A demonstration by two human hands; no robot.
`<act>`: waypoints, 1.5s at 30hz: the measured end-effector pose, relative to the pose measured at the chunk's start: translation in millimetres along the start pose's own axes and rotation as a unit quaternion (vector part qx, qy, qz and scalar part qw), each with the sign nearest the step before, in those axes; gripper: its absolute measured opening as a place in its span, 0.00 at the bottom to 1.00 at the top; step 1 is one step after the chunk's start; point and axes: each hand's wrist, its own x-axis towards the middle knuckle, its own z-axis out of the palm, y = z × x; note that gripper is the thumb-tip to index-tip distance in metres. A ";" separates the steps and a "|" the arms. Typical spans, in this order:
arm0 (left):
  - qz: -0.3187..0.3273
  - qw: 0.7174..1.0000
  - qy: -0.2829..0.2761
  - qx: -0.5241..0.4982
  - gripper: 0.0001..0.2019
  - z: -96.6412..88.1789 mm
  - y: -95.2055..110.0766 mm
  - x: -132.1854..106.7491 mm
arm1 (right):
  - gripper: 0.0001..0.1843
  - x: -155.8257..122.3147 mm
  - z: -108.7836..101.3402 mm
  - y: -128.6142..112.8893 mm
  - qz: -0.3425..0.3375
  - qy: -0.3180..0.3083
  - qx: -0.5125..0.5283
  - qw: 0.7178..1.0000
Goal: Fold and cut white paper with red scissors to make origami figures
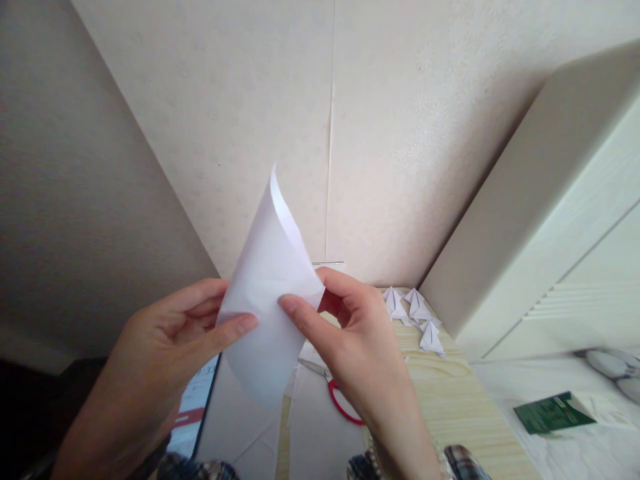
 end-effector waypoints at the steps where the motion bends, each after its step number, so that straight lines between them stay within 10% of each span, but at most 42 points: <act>1: 0.001 1.000 0.000 0.001 0.07 0.3 0.1 0.5 | 0.03 -0.4 -0.1 0.0 -0.001 -0.001 0.000 1.000; 38: 0.025 0.995 0.059 0.075 0.03 13.5 10.8 -9.6 | 0.08 3.0 -2.7 7.0 -0.013 0.020 -0.077 0.997; 45: 0.004 0.998 -0.009 0.067 0.11 6.8 5.1 -5.2 | 0.10 1.9 -1.6 3.9 -0.006 0.014 -0.099 0.995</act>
